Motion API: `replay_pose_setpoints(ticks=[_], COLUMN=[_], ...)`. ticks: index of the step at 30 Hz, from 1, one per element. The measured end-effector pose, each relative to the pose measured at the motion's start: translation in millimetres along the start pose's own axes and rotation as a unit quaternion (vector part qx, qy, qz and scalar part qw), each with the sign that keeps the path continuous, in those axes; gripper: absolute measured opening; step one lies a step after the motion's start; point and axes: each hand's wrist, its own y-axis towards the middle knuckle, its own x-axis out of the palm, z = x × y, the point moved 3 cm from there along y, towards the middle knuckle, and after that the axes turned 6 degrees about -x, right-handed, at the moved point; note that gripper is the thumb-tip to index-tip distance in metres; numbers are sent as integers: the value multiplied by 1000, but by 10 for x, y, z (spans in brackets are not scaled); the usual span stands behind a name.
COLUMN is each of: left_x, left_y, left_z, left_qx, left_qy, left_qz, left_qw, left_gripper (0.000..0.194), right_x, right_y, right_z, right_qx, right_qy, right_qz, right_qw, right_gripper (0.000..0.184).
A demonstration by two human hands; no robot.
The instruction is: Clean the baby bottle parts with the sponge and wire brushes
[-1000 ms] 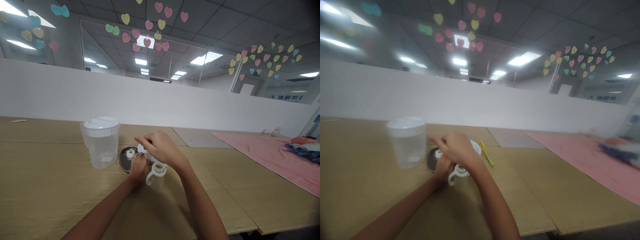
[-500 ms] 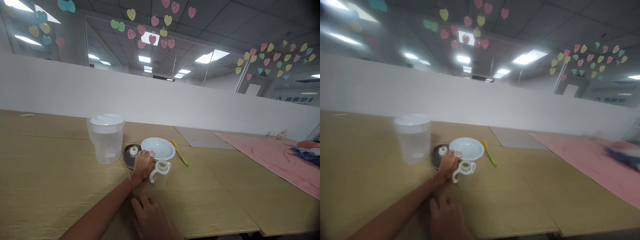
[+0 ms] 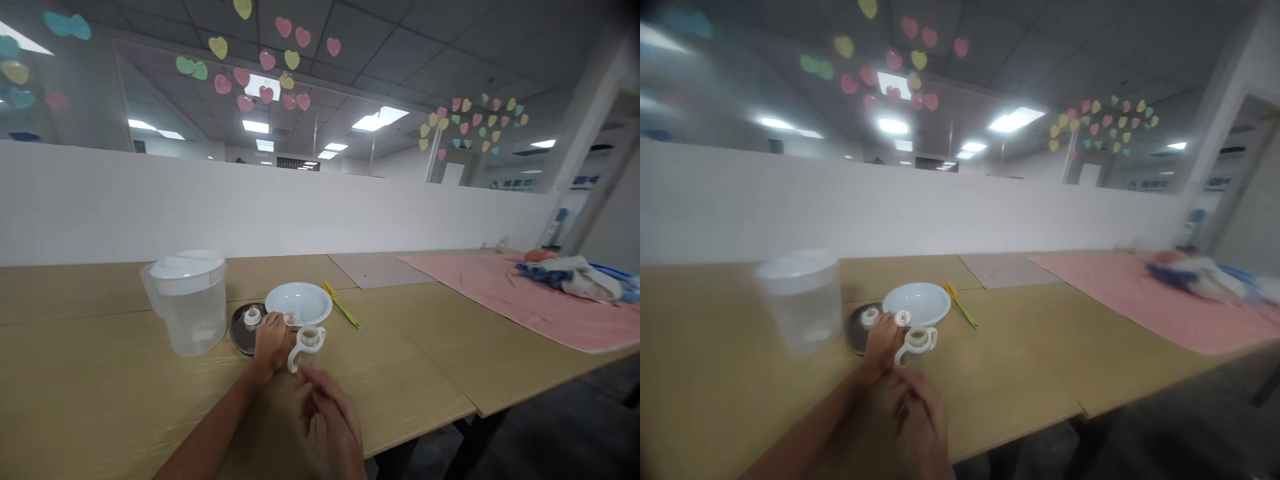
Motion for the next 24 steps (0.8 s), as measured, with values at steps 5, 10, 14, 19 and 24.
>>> replay_pose_setpoints(ticks=[5, 10, 14, 19, 24], left_x=[-15, -38, -50, -26, 1], left_y=[-11, -9, -22, -37, -22], left_z=[-25, -28, -27, -34, -40], left_qx=[30, 54, 79, 70, 25], left_qy=[-18, -22, -28, -35, -32], left_qz=[-20, -24, -13, 8, 7], left_qw=[999, 998, 996, 997, 999], left_gripper=[24, 23, 23, 24, 25], right_x=[-86, -39, 128, 135, 18], right_y=[213, 236, 259, 498, 930], right_z=[-246, -276, -281, -278, -436], right_qx=[-105, -160, -190, -202, -326], right_qy=[60, -31, -133, -177, -152], right_qz=[118, 138, 99, 203, 313], right_qw=[986, 977, 968, 942, 879], right_gripper=[21, 20, 29, 42, 47])
